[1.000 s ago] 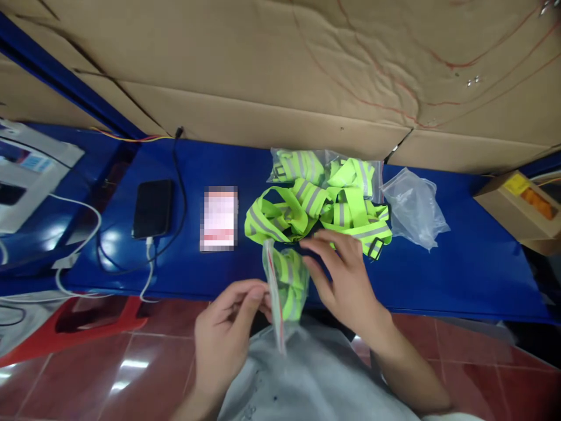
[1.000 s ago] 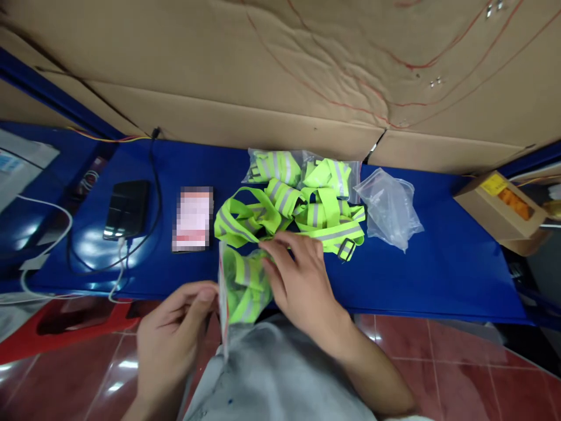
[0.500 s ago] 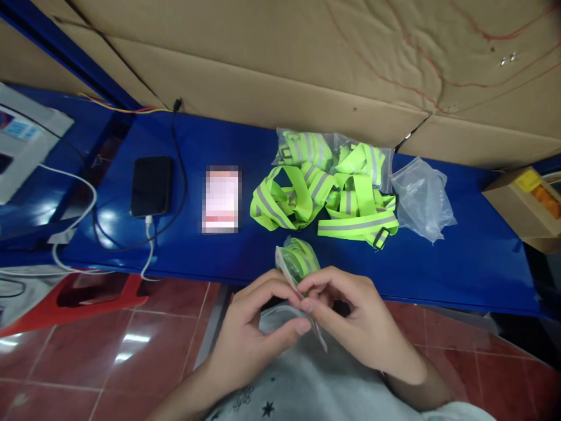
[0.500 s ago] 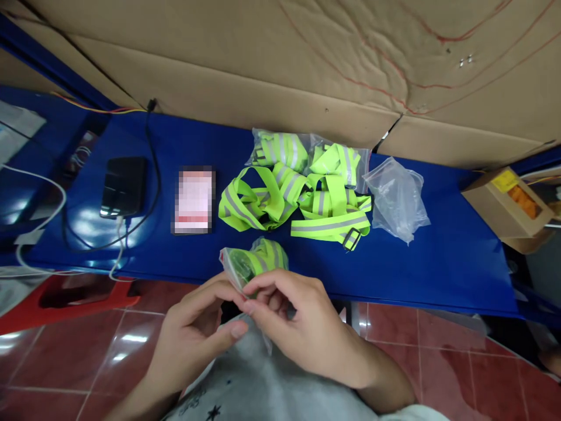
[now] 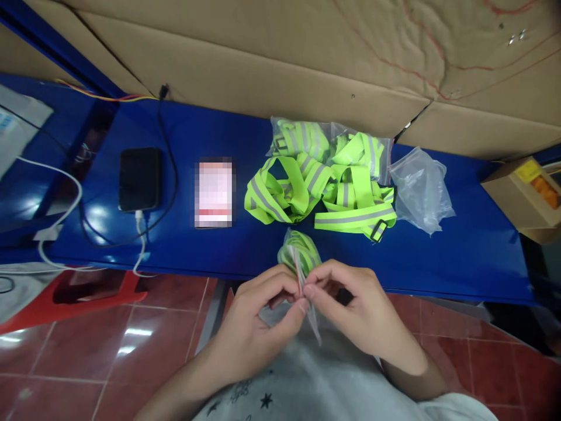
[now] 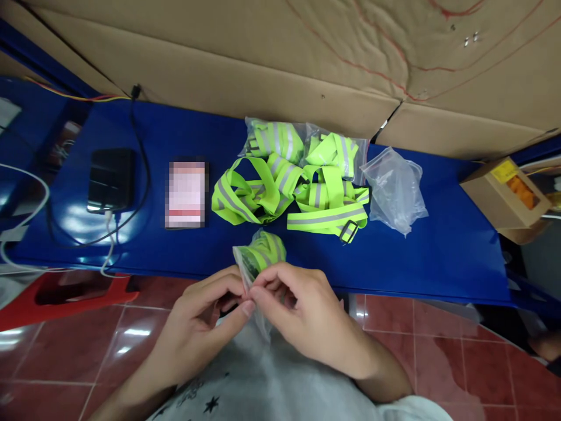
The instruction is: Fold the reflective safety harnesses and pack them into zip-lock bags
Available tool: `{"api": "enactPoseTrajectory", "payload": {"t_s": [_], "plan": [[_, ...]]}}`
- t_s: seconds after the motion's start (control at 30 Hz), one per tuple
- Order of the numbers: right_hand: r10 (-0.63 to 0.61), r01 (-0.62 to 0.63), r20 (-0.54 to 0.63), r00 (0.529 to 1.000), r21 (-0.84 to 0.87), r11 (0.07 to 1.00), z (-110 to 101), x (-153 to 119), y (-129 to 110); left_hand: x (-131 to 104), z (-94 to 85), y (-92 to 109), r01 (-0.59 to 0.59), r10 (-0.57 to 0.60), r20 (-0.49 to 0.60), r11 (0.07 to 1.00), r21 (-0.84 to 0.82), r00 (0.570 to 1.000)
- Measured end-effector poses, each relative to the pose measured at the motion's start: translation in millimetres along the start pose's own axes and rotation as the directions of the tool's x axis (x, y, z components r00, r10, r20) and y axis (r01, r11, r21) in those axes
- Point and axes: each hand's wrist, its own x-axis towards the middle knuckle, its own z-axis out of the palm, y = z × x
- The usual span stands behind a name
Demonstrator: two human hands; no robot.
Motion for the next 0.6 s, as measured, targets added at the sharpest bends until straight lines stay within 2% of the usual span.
{"api": "enactPoseTrajectory", "payload": {"t_s": [0.1, 0.23, 0.33, 0.4, 0.5, 0.6], "plan": [[-0.094, 0.086, -0.038, 0.995, -0.172, 0.981, 4.3, -2.0, -2.3, 3.6, 6.1, -0.7, -0.074, 0.075, -0.060, 0.997, 0.004, 0.995], [-0.186, 0.134, -0.154, 0.971, -0.297, 0.945, 9.3, -0.9, -0.7, 6.1, 9.3, -9.0, -0.143, 0.142, -0.146, 0.990, 0.001, 0.979], [-0.201, 0.082, -0.321, 0.925, -0.348, 0.934, -0.3, -3.1, 5.1, 7.8, 2.2, -14.4, -0.145, 0.123, -0.335, 0.988, -0.043, 0.934], [-0.177, 0.063, -0.335, 0.926, -0.326, 0.943, -12.3, -6.9, 11.4, 9.5, -2.3, -16.0, -0.137, 0.083, -0.444, 0.986, -0.090, 0.892], [-0.092, 0.056, -0.199, 0.976, -0.179, 0.982, -27.9, -10.7, 27.8, 12.5, -2.9, -15.9, -0.091, -0.016, -0.471, 0.975, -0.204, 0.882], [0.082, -0.094, -0.230, 0.970, -0.039, 0.995, -30.3, -6.9, 52.4, 15.1, -2.2, -13.3, -0.069, -0.159, -0.479, 0.903, -0.424, 0.864]]}}
